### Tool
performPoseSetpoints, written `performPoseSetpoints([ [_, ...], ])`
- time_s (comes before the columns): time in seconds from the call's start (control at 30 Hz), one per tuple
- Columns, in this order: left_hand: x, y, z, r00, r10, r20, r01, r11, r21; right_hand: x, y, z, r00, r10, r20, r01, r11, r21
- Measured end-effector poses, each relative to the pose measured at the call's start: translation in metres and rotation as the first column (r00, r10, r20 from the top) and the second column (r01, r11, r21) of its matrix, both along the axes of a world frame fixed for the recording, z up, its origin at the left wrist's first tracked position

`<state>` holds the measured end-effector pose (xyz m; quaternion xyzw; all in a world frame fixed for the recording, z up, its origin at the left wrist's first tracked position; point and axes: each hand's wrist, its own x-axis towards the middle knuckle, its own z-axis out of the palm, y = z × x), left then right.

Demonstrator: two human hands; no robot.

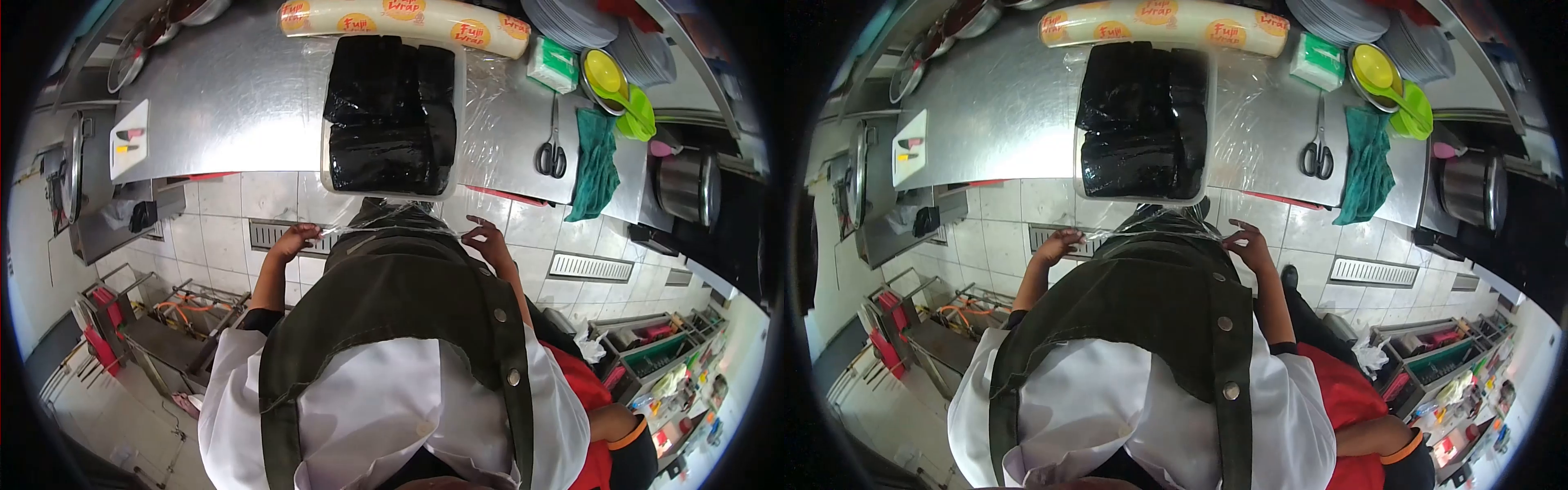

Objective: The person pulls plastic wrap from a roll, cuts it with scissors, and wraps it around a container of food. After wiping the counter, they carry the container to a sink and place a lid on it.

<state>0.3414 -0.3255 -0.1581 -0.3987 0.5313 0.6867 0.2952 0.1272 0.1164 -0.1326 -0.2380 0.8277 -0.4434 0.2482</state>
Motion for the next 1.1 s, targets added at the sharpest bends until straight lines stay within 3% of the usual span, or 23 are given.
performPoseSetpoints([
  [0.07,0.001,0.005,0.007,0.992,0.101,-0.074,-0.099,0.995,0.029,0.000,0.000,0.014,0.927,-0.054,0.372,0.073,0.997,-0.036],
  [0.13,0.004,0.006,0.023,0.973,0.216,-0.077,-0.207,0.973,0.104,0.000,0.001,0.026,0.734,-0.120,0.669,0.123,0.991,0.042],
  [0.27,-0.010,0.005,0.090,0.992,0.121,-0.035,-0.119,0.991,0.061,-0.003,-0.002,0.072,0.564,-0.117,0.817,0.285,0.957,-0.059],
  [0.43,-0.033,0.004,0.169,0.997,-0.043,-0.064,0.034,0.991,-0.131,-0.017,-0.011,0.147,0.499,-0.292,0.816,0.466,0.884,0.031],
  [0.5,-0.042,0.003,0.181,0.992,-0.058,-0.116,0.035,0.980,-0.197,-0.024,-0.015,0.167,0.582,-0.247,0.775,0.520,0.846,-0.120],
  [0.6,-0.061,-0.006,0.201,0.926,0.349,-0.146,-0.317,0.926,0.204,-0.046,-0.018,0.177,0.633,-0.088,0.769,0.504,0.801,-0.323],
  [0.7,-0.080,-0.022,0.170,0.705,0.697,-0.127,-0.586,0.674,0.450,-0.070,-0.030,0.174,0.640,-0.142,0.756,0.568,0.750,-0.340],
  [0.77,-0.106,-0.031,0.155,0.519,0.855,0.002,-0.630,0.381,0.676,-0.089,-0.042,0.169,0.631,-0.140,0.763,0.616,0.689,-0.383],
  [0.87,-0.157,-0.029,0.149,0.451,0.885,-0.118,-0.718,0.438,0.541,-0.125,-0.063,0.141,0.596,-0.001,0.803,0.637,0.610,-0.472],
  [0.93,-0.181,-0.049,0.102,0.493,0.861,-0.128,-0.604,0.445,0.661,-0.142,-0.089,0.132,0.588,-0.025,0.808,0.643,0.621,-0.448],
  [0.97,-0.192,-0.055,0.091,0.548,0.834,-0.065,-0.546,0.415,0.728,-0.148,-0.104,0.129,0.582,-0.036,0.812,0.645,0.628,-0.435],
  [1.1,-0.232,-0.056,0.056,0.665,0.737,0.123,-0.607,0.437,0.664,-0.163,-0.153,0.111,0.621,-0.171,0.765,0.601,0.731,-0.324],
])
